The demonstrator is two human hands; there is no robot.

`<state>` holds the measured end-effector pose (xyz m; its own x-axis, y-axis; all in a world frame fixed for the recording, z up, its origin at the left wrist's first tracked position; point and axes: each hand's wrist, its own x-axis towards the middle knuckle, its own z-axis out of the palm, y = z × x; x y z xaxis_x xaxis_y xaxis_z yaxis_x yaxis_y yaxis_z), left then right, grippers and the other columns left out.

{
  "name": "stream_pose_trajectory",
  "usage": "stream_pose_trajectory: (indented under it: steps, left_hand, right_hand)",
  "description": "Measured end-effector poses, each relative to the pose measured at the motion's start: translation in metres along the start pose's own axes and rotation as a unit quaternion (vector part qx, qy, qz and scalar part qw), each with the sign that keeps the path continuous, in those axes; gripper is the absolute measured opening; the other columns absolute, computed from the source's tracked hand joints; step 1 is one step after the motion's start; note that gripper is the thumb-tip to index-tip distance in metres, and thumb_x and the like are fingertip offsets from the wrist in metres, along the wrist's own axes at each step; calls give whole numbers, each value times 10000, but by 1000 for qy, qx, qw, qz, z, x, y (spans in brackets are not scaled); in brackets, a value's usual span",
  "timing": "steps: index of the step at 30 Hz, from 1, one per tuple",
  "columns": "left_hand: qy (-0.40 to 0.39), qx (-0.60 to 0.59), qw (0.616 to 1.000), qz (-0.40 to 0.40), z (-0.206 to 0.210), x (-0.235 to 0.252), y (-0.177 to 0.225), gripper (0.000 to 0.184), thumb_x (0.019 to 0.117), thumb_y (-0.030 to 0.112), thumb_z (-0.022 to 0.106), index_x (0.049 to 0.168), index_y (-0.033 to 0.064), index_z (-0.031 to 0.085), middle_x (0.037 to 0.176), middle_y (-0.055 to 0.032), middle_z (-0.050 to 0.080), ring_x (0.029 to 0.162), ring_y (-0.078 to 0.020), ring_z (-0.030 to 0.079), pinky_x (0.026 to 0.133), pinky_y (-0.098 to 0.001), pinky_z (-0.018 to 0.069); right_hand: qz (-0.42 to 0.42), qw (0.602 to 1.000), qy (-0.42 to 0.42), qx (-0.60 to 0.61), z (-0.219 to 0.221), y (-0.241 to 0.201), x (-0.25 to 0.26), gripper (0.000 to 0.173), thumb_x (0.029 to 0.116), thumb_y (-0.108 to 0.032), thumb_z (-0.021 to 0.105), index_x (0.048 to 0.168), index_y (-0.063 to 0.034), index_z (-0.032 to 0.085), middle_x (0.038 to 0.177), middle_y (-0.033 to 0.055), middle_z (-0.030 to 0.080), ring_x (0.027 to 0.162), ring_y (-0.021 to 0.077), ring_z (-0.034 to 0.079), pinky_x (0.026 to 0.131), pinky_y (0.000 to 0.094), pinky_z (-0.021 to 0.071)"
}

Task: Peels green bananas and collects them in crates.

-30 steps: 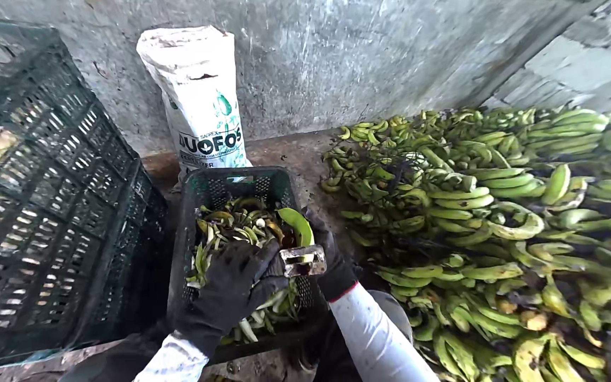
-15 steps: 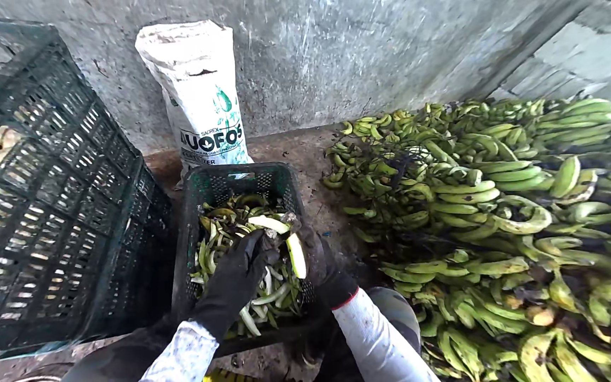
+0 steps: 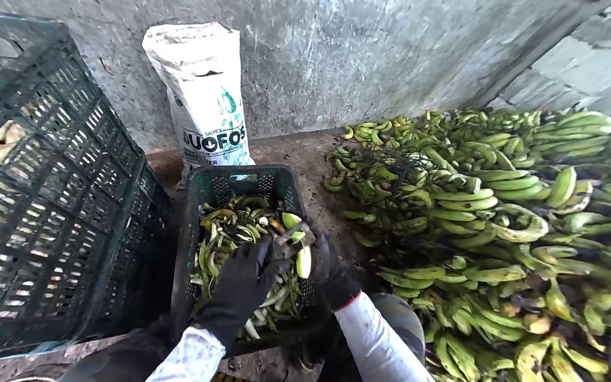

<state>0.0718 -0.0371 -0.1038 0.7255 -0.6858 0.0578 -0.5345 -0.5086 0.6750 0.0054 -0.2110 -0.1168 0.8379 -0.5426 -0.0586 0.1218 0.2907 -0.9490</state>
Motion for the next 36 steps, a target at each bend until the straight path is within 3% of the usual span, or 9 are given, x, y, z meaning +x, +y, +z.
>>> stream_pose_trajectory:
  steps: [6,9,12,14,19,24,29,33,36]
  left_hand:
    - [-5,-164,977,-138,-9,22,-17,485,1060,465,485,1416,142,548,1158,-94,690,1009,-203,683,902,-460,566]
    - [22,-278,943,-180,-19,26,-28,451,1064,437,506,1367,106,554,1044,-65,655,857,-133,645,780,-354,562]
    - [13,-201,975,-97,-21,17,-25,508,1019,526,535,1362,155,588,1070,-10,683,886,-89,651,809,-339,562]
    - [-22,-109,993,-34,-15,7,-18,612,997,605,508,1428,172,559,1172,-48,693,999,-160,678,893,-440,570]
    - [-8,38,986,163,12,-18,2,632,971,577,576,1414,128,611,1194,-178,698,1090,-377,677,926,-555,556]
    - [-86,-26,996,17,11,-2,4,639,1004,526,555,1501,128,505,1311,-174,638,1192,-333,630,1037,-524,498]
    - [20,-142,982,-121,-13,19,-21,456,1058,457,501,1352,119,586,1070,-88,693,938,-205,680,859,-475,564]
    - [137,-333,919,-158,-27,26,-49,429,1058,469,507,1333,149,584,994,-64,661,816,-174,659,723,-388,593]
    - [201,-508,832,-101,-49,24,-63,395,1087,436,436,1356,169,551,1007,-21,631,805,-128,621,686,-328,566]
  right_hand:
    - [-70,987,-90,-113,-1,0,-14,501,1071,-258,359,1408,86,499,1343,132,611,1206,77,582,1066,257,474]
    - [-31,995,-98,-7,-8,-3,-7,472,1059,-242,330,1414,20,497,1218,83,658,1030,85,644,907,268,554]
    - [54,970,-100,216,-18,-5,10,387,1048,-362,387,1149,-84,635,851,81,694,654,138,662,553,301,580]
    - [94,944,-122,290,-29,-7,16,367,1015,-390,467,1047,-90,677,820,91,698,654,152,674,568,318,592]
    - [88,965,-65,239,-33,-10,15,505,1079,-243,208,911,-61,648,768,81,713,700,136,703,658,301,610]
    - [77,980,-75,167,-18,-6,1,364,1070,-156,266,1023,-67,616,815,47,711,715,111,698,652,280,610]
    - [-6,987,-132,88,-10,-11,-8,335,1036,-148,329,1171,-63,624,1023,28,718,932,88,687,859,286,590]
    - [41,979,-127,155,-13,-17,-3,317,1019,-208,392,1151,-55,636,902,65,710,701,104,674,598,258,587]
    - [20,998,-42,35,-18,7,0,372,1087,-191,310,1326,-35,549,1092,52,684,926,71,665,791,250,588]
